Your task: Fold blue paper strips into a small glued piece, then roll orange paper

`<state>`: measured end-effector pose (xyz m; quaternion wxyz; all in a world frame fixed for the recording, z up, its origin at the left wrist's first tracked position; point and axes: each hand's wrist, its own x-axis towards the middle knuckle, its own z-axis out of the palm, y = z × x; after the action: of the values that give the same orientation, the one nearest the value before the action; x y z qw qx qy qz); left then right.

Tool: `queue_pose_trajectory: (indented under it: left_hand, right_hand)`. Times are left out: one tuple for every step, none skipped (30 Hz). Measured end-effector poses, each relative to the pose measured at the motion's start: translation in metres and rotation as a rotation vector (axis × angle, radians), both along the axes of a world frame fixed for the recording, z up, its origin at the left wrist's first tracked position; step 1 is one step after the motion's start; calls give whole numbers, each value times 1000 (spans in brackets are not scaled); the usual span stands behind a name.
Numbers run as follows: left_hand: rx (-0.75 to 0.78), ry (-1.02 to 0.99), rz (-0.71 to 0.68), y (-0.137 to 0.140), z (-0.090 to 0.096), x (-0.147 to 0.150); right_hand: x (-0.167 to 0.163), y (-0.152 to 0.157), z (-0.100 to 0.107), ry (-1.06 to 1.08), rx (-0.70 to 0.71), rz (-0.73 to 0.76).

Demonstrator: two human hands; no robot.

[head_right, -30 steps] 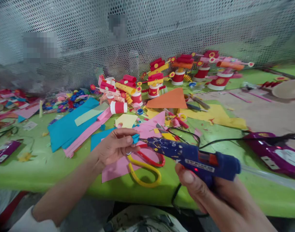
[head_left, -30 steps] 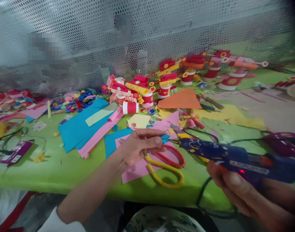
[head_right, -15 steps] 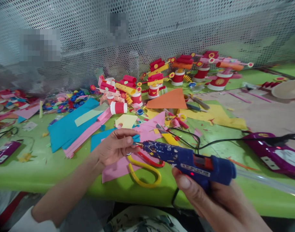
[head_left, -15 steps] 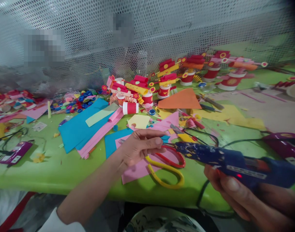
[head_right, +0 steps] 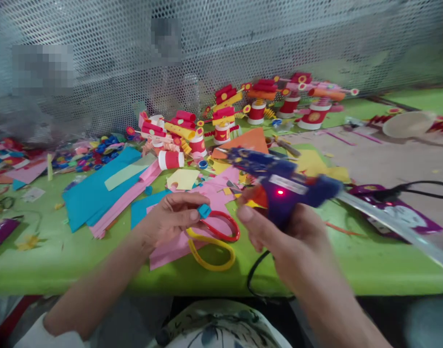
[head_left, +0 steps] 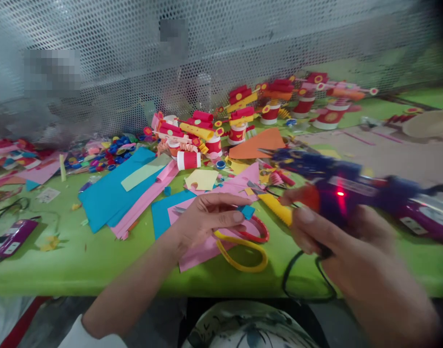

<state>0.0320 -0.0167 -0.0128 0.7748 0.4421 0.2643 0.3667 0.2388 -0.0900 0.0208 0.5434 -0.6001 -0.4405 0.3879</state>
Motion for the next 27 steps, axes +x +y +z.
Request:
queue_pose_trajectory:
  left_hand:
    - [41,18,7,-1,0,0]
    - [85,30,14,-2,0,1]
    - [130,36,18,-2,0,1]
    - [170,35,17,-2,0,2]
    - [201,32,14,-2,0,2]
    - [223,30,11,-1,-1,3]
    - [239,29,12,-1,-1,3]
    - [250,29,17,-1,-1,3]
    - [262,29,25,0,-1,4]
    - [275,27,35,0,-1,4]
    - [287,23,47,0,0,5]
    - [298,21,57,0,0,5]
    - [304,21,65,0,1,5]
    - [307,24,70,0,2,6]
    - [305,29,74,-1,2,6]
    - [302,36,75,-1,3,6]
    - [295,44,73,-1,3,5]
    - [285,49,66,-2,3,5]
    - [271,53,57,-2,4,4]
    - [255,57,46,-3,3,4]
    - [238,58,34,-4,3,3]
    - [222,57,25,-4,3,3]
    - [205,56,16,-4,3,3]
    - [195,53,11,-5,3,3]
    - [191,50,12,-5,3,2]
    - [193,48,19,-5,3,2]
    - [202,48,28,-5,3,3]
  right_hand:
    - [-6,3,3,42,-19,8]
    - [-12,6,5,62,-43,12]
    - [-16,8,6,95,-52,31]
    - [-20,9,7,116,-51,39]
    - [-22,10,8,124,-55,48]
    - [-23,10,8,122,-58,49]
    - [-23,10,7,104,-69,42]
    - [-23,10,6,73,-82,27]
    - [-22,10,5,42,-91,17]
    - [-22,10,4,19,-90,12]
    - [-21,10,3,3,-86,9]
    - [-21,10,2,-7,-80,10]
    - [-21,11,1,-15,-77,16]
    - [-22,11,1,-22,-75,22]
    - [-22,12,1,-30,-78,28]
    - [-23,12,1,-37,-80,30]
    - [-24,13,1,-39,-79,30]
    - [-24,13,1,-38,-79,29]
    - [-25,13,2,-35,-83,32]
    - [-25,13,3,-32,-87,35]
    - [-26,13,3,-32,-89,40]
    - [-26,13,4,-37,-90,43]
    - [-26,12,4,-44,-89,44]
    - [-27,12,4,-55,-86,43]
    - [-27,12,4,-63,-81,41]
    - [-28,12,3,-65,-77,46]
    - [-28,13,2,-63,-74,58]
